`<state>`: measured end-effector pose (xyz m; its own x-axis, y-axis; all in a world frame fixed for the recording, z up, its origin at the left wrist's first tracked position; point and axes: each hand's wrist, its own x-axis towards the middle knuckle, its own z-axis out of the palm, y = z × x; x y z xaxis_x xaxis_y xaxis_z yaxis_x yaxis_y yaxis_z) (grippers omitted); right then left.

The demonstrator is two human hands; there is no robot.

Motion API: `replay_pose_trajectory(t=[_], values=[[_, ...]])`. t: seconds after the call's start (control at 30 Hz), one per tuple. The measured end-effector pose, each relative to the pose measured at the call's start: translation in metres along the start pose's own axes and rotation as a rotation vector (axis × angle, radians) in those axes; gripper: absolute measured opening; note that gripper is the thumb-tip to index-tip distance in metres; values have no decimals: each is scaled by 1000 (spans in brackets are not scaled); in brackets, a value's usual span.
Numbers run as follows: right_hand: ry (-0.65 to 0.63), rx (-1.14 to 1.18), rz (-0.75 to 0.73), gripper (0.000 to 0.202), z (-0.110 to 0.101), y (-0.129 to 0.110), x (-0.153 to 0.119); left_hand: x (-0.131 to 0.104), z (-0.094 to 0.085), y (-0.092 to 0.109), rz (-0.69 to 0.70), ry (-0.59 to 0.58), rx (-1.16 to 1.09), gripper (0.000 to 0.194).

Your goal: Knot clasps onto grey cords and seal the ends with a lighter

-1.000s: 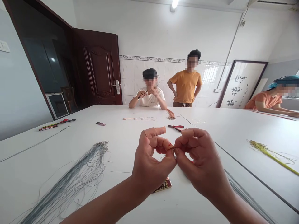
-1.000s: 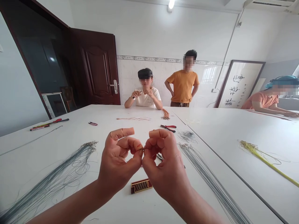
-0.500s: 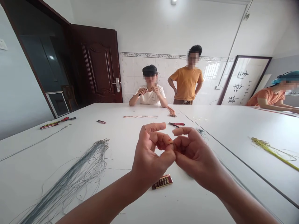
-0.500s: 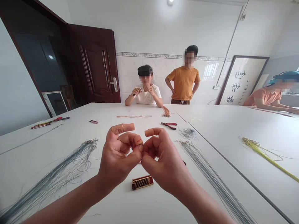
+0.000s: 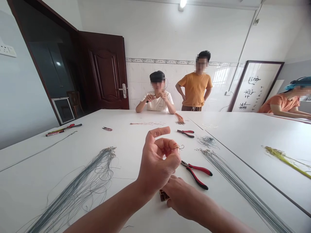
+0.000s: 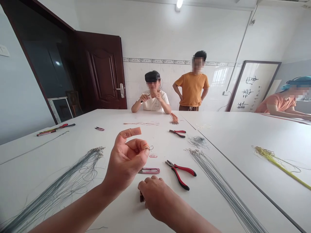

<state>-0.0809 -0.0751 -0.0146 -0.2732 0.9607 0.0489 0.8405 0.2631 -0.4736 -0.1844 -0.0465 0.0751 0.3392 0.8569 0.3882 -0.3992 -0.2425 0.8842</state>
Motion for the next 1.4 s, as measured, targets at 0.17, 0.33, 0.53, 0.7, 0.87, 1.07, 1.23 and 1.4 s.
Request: replay_pose_trajectory(t=[0.17, 0.33, 0.53, 0.7, 0.87, 1.07, 1.23, 1.4], values=[[53, -2, -45, 39, 3, 4, 1, 1, 0, 2, -63, 3, -33, 39], [187, 133, -27, 32, -13, 7, 4, 6, -8, 0, -81, -49, -60, 39], [448, 462, 85, 28, -53, 5, -4, 5, -12, -1, -77, -32, -16, 35], [692, 944, 43, 28, -80, -19, -21, 4, -10, -2, -66, -74, -27, 38], [716, 855, -3, 30, -79, -26, -22, 1, -8, -7, -55, -110, -25, 40], [774, 789, 12, 30, -75, -31, -23, -3, -7, -11, -18, -123, 107, 42], [845, 724, 37, 30, -76, -38, -27, -4, -6, -11, 21, -148, 169, 41], [853, 628, -48, 33, -76, -28, -27, -3, -8, -10, 30, -201, 173, 37]])
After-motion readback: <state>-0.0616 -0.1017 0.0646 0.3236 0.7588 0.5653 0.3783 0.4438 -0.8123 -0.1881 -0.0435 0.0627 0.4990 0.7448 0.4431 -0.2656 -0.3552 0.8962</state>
